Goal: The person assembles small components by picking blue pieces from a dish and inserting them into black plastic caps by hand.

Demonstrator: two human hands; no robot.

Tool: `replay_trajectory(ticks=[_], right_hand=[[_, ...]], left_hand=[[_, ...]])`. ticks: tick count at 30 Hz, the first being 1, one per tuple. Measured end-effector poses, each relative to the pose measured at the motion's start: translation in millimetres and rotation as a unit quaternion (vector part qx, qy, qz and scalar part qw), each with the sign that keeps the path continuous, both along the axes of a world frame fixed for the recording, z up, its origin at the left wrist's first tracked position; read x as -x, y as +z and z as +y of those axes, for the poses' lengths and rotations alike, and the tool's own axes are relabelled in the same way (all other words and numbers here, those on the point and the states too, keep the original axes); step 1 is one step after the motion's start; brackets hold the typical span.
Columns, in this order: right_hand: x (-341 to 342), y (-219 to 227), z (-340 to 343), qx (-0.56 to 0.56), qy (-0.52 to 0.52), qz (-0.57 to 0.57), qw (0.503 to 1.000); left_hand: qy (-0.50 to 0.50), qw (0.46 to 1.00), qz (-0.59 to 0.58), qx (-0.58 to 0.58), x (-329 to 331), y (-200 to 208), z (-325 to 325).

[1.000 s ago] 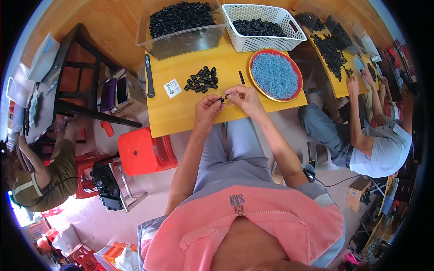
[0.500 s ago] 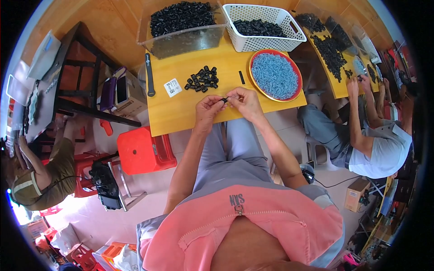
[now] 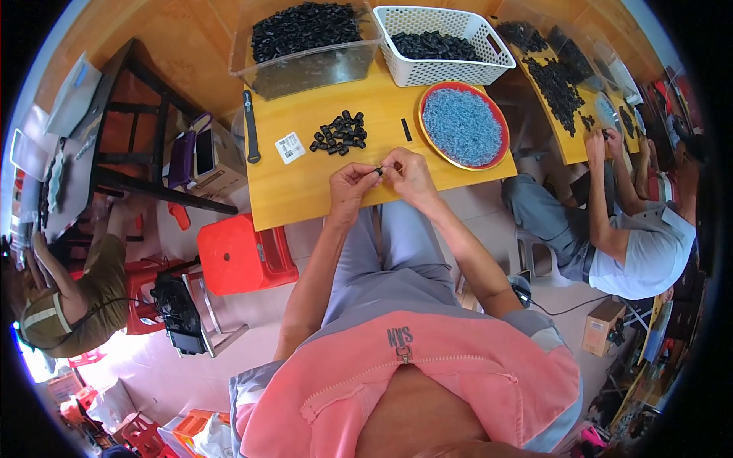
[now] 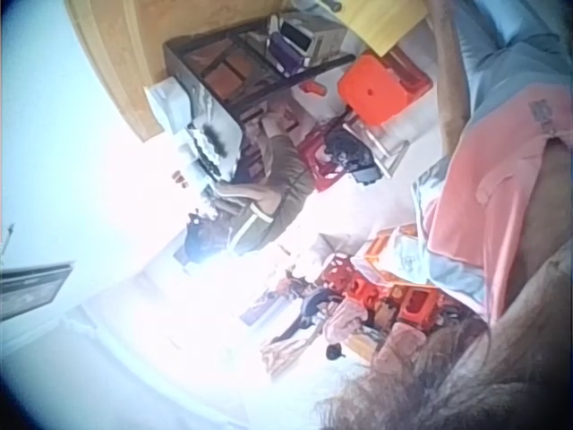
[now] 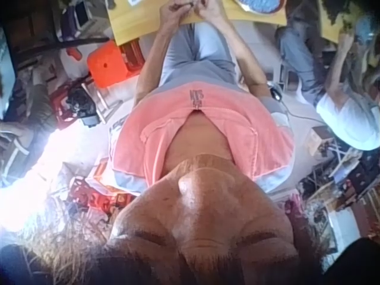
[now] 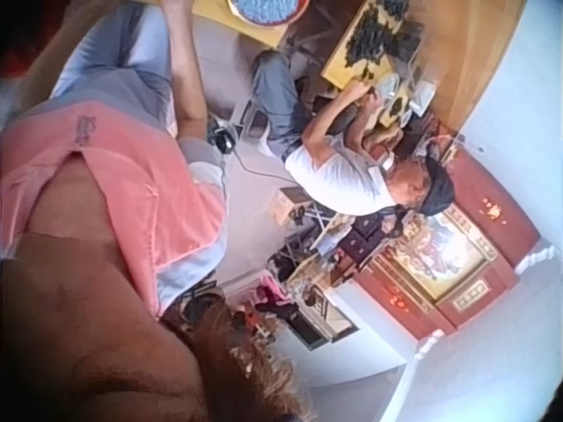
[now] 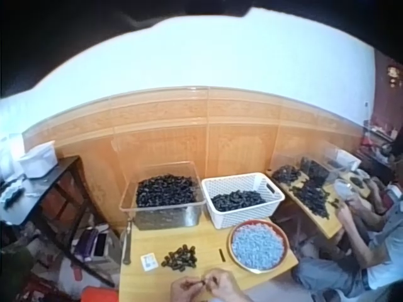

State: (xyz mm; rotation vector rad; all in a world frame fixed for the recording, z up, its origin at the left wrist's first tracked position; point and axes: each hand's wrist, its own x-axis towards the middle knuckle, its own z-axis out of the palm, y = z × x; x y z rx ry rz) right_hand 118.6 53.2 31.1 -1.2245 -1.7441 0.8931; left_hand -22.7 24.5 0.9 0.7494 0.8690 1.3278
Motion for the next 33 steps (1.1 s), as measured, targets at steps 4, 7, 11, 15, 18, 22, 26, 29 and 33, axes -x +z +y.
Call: replay_trajectory(ticks=[4,7,11,15,18,22,26,29,33], right_hand=[[-1.8,2.1,1.1,-0.006,0.016,-0.025,1.0],[-1.3,4.1,1.7,-0.009,0.011,-0.032,0.999],[2.8,2.7,2.1,-0.011,-0.011,-0.017,1.0],[3.6,-0.8,2.3,-0.017,-0.015,-0.027,0.999],[4.4,-13.9,2.8,-0.013,-0.028,0.001,1.0],[12.2,-6.5,-10.5,-0.058,-0.028,-0.019,0.998],[18.3,-7.3,-18.1,-0.097,-0.067,-0.023,0.993],[21.9,-13.5,-18.4,-0.092,-0.092,-0.027,0.991],[22.4,-11.0,-18.3,-0.102,-0.096,-0.048,0.989]], left_hand=[[0.009,1.0,0.0,0.004,-1.1,-1.9,0.5],[0.02,1.0,0.011,0.007,-3.5,-0.5,0.9],[0.039,0.999,0.03,0.002,-7.8,-4.4,2.9],[0.071,0.993,0.092,0.003,-11.5,-6.6,3.3],[0.086,0.993,0.085,0.008,-15.5,-5.0,3.7],[0.131,0.986,0.104,0.005,-16.0,-7.2,4.1],[0.141,0.984,0.112,0.012,-21.6,-0.9,5.0],[0.139,0.982,0.127,0.03,-22.8,-1.8,5.5],[0.15,0.979,0.134,0.039,-21.1,-8.8,9.4]])
